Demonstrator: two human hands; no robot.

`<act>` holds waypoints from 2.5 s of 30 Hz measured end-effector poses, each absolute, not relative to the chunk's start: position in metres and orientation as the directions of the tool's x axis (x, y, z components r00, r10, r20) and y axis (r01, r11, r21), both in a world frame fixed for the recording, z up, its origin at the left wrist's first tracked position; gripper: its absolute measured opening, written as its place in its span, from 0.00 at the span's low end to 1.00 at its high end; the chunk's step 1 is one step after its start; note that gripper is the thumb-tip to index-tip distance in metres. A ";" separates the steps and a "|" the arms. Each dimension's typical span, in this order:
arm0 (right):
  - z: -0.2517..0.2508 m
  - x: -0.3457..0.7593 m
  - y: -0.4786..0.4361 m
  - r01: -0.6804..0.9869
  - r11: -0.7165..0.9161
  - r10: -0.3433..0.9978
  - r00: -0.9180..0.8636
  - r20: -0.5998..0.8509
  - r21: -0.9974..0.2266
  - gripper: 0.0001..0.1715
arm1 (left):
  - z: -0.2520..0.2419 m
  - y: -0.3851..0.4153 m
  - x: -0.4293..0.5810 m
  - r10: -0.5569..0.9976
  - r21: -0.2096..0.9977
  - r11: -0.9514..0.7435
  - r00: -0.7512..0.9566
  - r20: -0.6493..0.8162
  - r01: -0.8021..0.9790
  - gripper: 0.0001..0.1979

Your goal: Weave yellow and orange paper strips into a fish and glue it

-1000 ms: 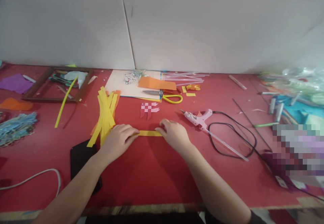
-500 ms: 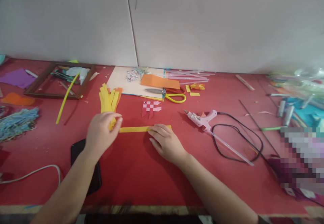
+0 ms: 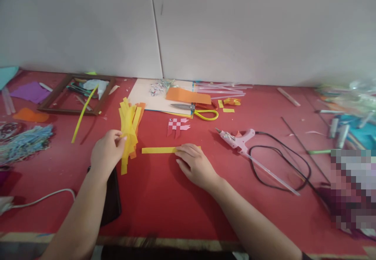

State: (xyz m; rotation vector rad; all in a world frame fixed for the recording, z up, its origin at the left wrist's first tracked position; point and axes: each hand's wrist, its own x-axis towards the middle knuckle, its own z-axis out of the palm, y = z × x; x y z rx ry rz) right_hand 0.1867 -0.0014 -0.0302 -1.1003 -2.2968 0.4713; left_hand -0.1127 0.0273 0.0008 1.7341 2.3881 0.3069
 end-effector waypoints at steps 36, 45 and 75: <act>-0.030 0.184 -0.004 0.637 0.523 0.852 -0.393 0.345 -0.566 0.15 | 0.020 0.005 -0.076 0.914 0.874 -0.153 0.403 -0.052 0.461 0.14; -0.019 0.196 -0.009 0.437 0.525 0.841 -0.132 0.525 -0.731 0.25 | 0.017 0.005 -0.067 0.793 0.782 -0.221 0.574 -0.203 0.583 0.14; -0.017 0.185 -0.011 0.581 0.634 0.773 -0.488 0.405 -0.510 0.09 | 0.011 0.005 -0.065 0.849 0.639 -0.357 0.522 -0.082 0.681 0.16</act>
